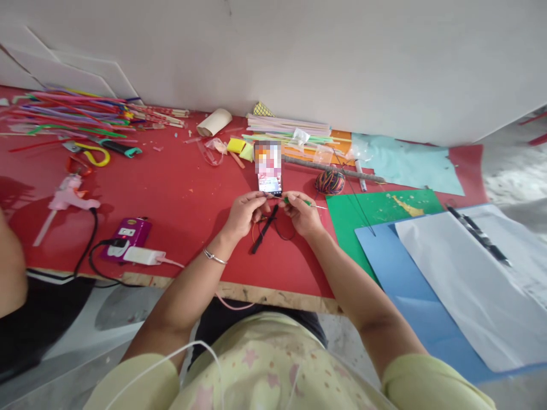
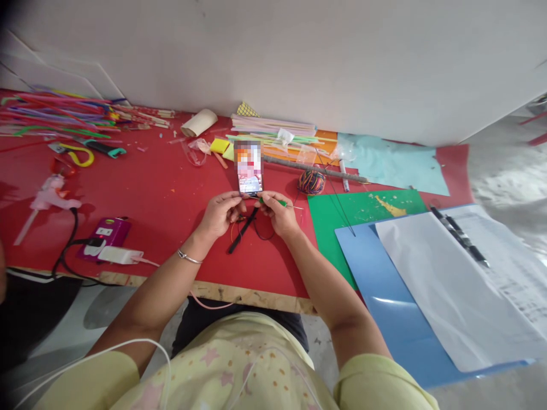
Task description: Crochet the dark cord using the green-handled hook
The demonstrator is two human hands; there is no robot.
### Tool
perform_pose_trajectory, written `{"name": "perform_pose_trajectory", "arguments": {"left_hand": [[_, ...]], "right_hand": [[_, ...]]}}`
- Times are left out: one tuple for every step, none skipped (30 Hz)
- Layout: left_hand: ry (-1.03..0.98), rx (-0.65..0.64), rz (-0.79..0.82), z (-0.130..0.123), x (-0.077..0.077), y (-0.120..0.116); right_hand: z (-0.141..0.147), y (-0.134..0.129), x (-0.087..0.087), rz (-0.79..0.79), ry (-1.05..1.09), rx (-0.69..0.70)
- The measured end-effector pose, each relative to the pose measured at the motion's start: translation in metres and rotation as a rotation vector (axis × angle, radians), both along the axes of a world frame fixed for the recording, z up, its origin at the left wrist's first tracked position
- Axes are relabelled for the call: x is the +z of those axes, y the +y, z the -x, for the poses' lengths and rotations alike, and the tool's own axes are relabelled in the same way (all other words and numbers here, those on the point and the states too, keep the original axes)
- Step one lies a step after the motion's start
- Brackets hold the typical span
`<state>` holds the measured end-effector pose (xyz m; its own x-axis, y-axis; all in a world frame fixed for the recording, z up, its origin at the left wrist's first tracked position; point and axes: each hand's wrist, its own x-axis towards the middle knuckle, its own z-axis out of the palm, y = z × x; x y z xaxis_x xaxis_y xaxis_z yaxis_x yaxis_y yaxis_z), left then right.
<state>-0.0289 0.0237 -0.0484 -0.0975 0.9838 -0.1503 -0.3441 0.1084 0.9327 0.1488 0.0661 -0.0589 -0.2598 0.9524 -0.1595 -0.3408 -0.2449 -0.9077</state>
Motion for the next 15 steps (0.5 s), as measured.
{"name": "perform_pose_trajectory", "arguments": {"left_hand": [[0.005, 0.004, -0.004, 0.0000, -0.0001, 0.0001], [0.012, 0.007, -0.011, 0.0001, -0.0004, 0.0001], [0.023, 0.008, -0.018, 0.0002, -0.0008, 0.0000], [0.034, 0.008, -0.023, 0.0003, -0.0012, -0.0001], [0.046, 0.007, -0.027, 0.0004, -0.0015, -0.0004], [0.057, 0.006, -0.028, 0.0004, -0.0017, -0.0007], [0.068, 0.006, -0.028, 0.0004, -0.0017, -0.0009], [0.079, 0.007, -0.028, 0.0003, -0.0015, -0.0012], [0.090, 0.009, -0.028, 0.0002, -0.0013, -0.0013], [0.100, 0.012, -0.029, 0.0001, -0.0010, -0.0015], [0.111, 0.016, -0.032, 0.0000, -0.0007, -0.0016], [0.122, 0.019, -0.037, -0.0002, -0.0003, -0.0016], [0.135, 0.022, -0.044, -0.0003, 0.0001, -0.0017], [0.151, 0.025, -0.053, -0.0005, 0.0007, -0.0019], [0.170, 0.028, -0.062, -0.0007, 0.0012, -0.0021]], "right_hand": [[-0.0001, 0.0000, 0.0006, 0.003, 0.002, -0.002], [-0.0003, -0.0001, 0.0012, 0.005, 0.004, -0.002], [-0.0005, -0.0002, 0.0016, 0.007, 0.008, -0.001], [-0.0007, -0.0002, 0.0019, 0.009, 0.010, 0.001], [-0.0009, -0.0002, 0.0019, 0.009, 0.011, 0.004], [-0.0010, -0.0001, 0.0018, 0.009, 0.009, 0.005], [-0.0011, 0.0001, 0.0015, 0.008, 0.005, 0.006], [-0.0011, 0.0002, 0.0012, 0.006, -0.001, 0.006], [-0.0010, 0.0004, 0.0009, 0.003, -0.005, 0.006], [-0.0009, 0.0005, 0.0007, 0.000, -0.008, 0.005], [-0.0008, 0.0005, 0.0005, -0.003, -0.010, 0.005], [-0.0007, 0.0005, 0.0005, -0.005, -0.011, 0.004], [-0.0006, 0.0005, 0.0004, -0.007, -0.012, 0.001], [-0.0006, 0.0005, 0.0004, -0.009, -0.013, -0.001], [-0.0006, 0.0005, 0.0004, -0.010, -0.014, -0.002]]}}
